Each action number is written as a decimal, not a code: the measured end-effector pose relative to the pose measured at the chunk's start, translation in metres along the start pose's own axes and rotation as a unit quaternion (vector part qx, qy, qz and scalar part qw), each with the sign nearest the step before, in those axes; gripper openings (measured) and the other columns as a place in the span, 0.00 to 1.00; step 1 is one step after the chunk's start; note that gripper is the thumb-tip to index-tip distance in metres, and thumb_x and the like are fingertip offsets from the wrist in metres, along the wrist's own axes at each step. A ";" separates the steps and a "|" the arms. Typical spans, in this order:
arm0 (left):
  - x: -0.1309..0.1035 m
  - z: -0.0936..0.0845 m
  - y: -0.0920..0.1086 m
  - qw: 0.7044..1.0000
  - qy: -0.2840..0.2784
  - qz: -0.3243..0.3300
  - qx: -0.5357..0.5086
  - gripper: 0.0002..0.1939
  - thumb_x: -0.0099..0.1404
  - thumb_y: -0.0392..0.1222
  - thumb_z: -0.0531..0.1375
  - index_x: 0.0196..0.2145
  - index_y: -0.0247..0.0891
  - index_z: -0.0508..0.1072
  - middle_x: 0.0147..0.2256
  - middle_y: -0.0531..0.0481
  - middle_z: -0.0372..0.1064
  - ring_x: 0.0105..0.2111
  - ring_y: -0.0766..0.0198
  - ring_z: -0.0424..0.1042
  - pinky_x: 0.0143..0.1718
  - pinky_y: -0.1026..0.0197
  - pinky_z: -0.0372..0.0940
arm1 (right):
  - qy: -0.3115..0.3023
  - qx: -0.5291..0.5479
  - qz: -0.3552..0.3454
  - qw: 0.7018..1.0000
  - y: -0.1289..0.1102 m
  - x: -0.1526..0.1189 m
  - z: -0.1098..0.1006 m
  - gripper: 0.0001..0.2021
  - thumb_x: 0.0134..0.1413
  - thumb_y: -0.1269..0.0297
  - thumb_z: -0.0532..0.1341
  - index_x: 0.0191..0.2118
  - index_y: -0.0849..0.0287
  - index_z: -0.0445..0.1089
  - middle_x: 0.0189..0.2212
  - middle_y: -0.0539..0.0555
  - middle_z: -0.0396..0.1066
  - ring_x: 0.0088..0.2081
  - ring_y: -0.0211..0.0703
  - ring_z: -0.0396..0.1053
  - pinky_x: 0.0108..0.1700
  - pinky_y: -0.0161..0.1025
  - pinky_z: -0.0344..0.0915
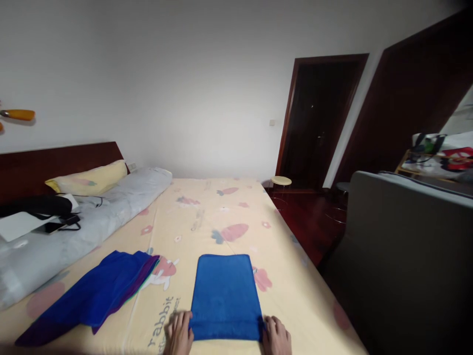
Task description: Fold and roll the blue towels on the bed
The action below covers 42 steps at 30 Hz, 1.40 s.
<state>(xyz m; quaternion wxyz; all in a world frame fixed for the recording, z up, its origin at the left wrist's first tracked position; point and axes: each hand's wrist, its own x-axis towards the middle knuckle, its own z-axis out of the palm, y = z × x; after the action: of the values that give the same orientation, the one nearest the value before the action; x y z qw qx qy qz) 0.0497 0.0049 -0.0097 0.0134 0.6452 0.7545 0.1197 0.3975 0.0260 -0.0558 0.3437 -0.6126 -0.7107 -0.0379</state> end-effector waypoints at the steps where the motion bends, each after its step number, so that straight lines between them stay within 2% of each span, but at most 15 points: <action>1: 0.000 -0.002 0.002 1.000 -0.016 0.009 0.000 0.22 0.57 0.28 0.50 0.44 0.49 0.72 0.46 0.52 0.71 0.48 0.61 0.66 0.49 0.58 0.54 | 0.010 -0.004 -0.017 1.000 -0.001 -0.002 0.003 0.13 0.55 0.67 0.53 0.46 0.49 0.67 0.43 0.55 0.72 0.43 0.47 0.70 0.43 0.42 0.62; 3: -0.002 -0.006 0.006 0.998 -0.051 0.021 -0.005 0.19 0.57 0.28 0.50 0.37 0.49 0.74 0.43 0.53 0.72 0.46 0.61 0.66 0.48 0.57 0.53 | 0.016 -0.004 -0.041 0.999 -0.004 -0.004 0.005 0.14 0.52 0.69 0.54 0.44 0.49 0.68 0.43 0.55 0.71 0.42 0.48 0.69 0.44 0.43 0.61; 5: -0.005 -0.011 0.011 0.999 -0.053 0.012 -0.003 0.18 0.59 0.30 0.50 0.36 0.49 0.74 0.42 0.53 0.72 0.47 0.60 0.65 0.49 0.55 0.52 | 0.011 -0.006 -0.032 0.999 -0.010 -0.004 0.005 0.12 0.51 0.69 0.55 0.41 0.49 0.68 0.40 0.54 0.71 0.40 0.48 0.69 0.42 0.44 0.60; 8: -0.007 -0.016 0.022 1.000 -0.016 -0.013 0.016 0.15 0.64 0.41 0.49 0.39 0.48 0.75 0.46 0.48 0.72 0.51 0.54 0.64 0.52 0.48 0.52 | 0.002 -0.039 0.008 0.999 -0.023 0.001 -0.001 0.06 0.54 0.62 0.56 0.36 0.50 0.69 0.33 0.53 0.69 0.36 0.48 0.67 0.39 0.44 0.58; 10: -0.007 -0.017 0.031 0.999 -0.009 -0.024 0.037 0.20 0.64 0.52 0.49 0.44 0.44 0.75 0.49 0.43 0.70 0.53 0.48 0.62 0.52 0.44 0.52 | -0.007 -0.071 0.014 0.997 -0.032 0.006 -0.005 0.08 0.55 0.54 0.57 0.35 0.51 0.68 0.32 0.53 0.68 0.36 0.49 0.66 0.39 0.45 0.57; 12: -0.005 -0.014 0.038 0.997 -0.017 -0.038 0.060 0.25 0.61 0.56 0.52 0.49 0.38 0.73 0.51 0.37 0.69 0.54 0.44 0.62 0.53 0.40 0.52 | -0.014 -0.098 0.013 0.995 -0.040 0.010 -0.006 0.11 0.54 0.51 0.58 0.36 0.52 0.68 0.33 0.54 0.68 0.36 0.51 0.65 0.39 0.47 0.57; 15: -0.003 0.001 0.048 0.997 -0.007 -0.036 0.072 0.24 0.59 0.47 0.55 0.52 0.38 0.71 0.54 0.36 0.67 0.55 0.43 0.62 0.55 0.38 0.51 | -0.001 -0.118 0.009 0.993 -0.050 0.013 -0.001 0.08 0.53 0.58 0.58 0.38 0.54 0.67 0.34 0.55 0.68 0.36 0.52 0.65 0.39 0.48 0.56; 19: -0.006 0.031 0.069 0.999 0.017 0.026 0.012 0.21 0.61 0.37 0.53 0.51 0.45 0.72 0.54 0.45 0.69 0.55 0.52 0.64 0.56 0.48 0.55 | 0.013 -0.047 -0.036 0.998 -0.077 0.012 0.016 0.08 0.52 0.71 0.54 0.37 0.51 0.66 0.33 0.52 0.68 0.36 0.48 0.65 0.41 0.45 0.56; 24: -0.012 0.063 0.094 0.996 0.028 0.075 -0.033 0.20 0.61 0.36 0.52 0.49 0.47 0.73 0.51 0.49 0.72 0.52 0.55 0.66 0.52 0.54 0.58 | -0.051 0.061 -0.097 0.992 -0.111 0.006 0.043 0.08 0.51 0.73 0.55 0.33 0.51 0.67 0.30 0.49 0.69 0.34 0.45 0.66 0.38 0.41 0.56; 26: -0.013 0.069 0.090 0.996 0.046 0.069 -0.035 0.19 0.60 0.37 0.53 0.47 0.47 0.74 0.49 0.50 0.73 0.51 0.56 0.67 0.51 0.55 0.58 | -0.070 0.072 -0.102 0.990 -0.106 0.003 0.049 0.08 0.50 0.72 0.57 0.34 0.51 0.68 0.31 0.49 0.70 0.34 0.45 0.66 0.38 0.41 0.57; 29: -0.011 0.068 0.063 0.994 0.088 0.052 -0.023 0.16 0.58 0.37 0.56 0.43 0.47 0.76 0.44 0.50 0.75 0.47 0.56 0.69 0.48 0.55 0.59 | -0.077 0.077 -0.112 0.988 -0.075 -0.002 0.045 0.08 0.50 0.69 0.58 0.36 0.50 0.69 0.33 0.50 0.71 0.35 0.45 0.67 0.37 0.40 0.59; 32: -0.012 0.052 0.029 0.993 0.117 0.018 0.008 0.14 0.58 0.35 0.54 0.38 0.46 0.76 0.40 0.50 0.75 0.44 0.56 0.68 0.46 0.55 0.57 | -0.065 0.078 -0.096 0.990 -0.035 -0.004 0.025 0.10 0.55 0.66 0.57 0.42 0.49 0.70 0.37 0.51 0.72 0.38 0.44 0.69 0.39 0.40 0.61; 35: -0.014 0.029 0.005 0.994 0.104 0.004 0.017 0.13 0.61 0.34 0.51 0.35 0.45 0.74 0.36 0.51 0.73 0.42 0.58 0.67 0.44 0.55 0.55 | -0.078 0.072 -0.088 0.991 -0.010 -0.005 0.002 0.11 0.56 0.63 0.57 0.45 0.47 0.69 0.40 0.51 0.73 0.40 0.44 0.70 0.40 0.39 0.62; 38: -0.016 0.014 -0.002 0.995 0.097 0.005 0.012 0.12 0.60 0.34 0.50 0.31 0.44 0.73 0.32 0.52 0.71 0.39 0.59 0.67 0.43 0.56 0.54 | -0.088 0.064 -0.066 0.992 -0.007 -0.005 -0.008 0.10 0.56 0.61 0.57 0.44 0.47 0.70 0.39 0.51 0.73 0.39 0.44 0.70 0.41 0.40 0.62; 42: -0.019 0.018 0.001 0.988 0.151 0.038 0.008 0.12 0.60 0.33 0.51 0.33 0.44 0.73 0.36 0.50 0.73 0.40 0.58 0.69 0.42 0.55 0.57 | -0.067 0.033 -0.022 0.997 -0.018 -0.008 0.000 0.10 0.50 0.64 0.59 0.39 0.50 0.71 0.39 0.54 0.73 0.41 0.49 0.69 0.44 0.44 0.60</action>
<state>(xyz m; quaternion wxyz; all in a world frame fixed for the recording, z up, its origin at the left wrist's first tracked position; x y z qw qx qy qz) 0.0573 -0.0105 -0.0298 -0.1108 0.6483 0.7234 0.2100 0.3813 0.0149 -0.0528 0.3142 -0.5862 -0.7465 0.0190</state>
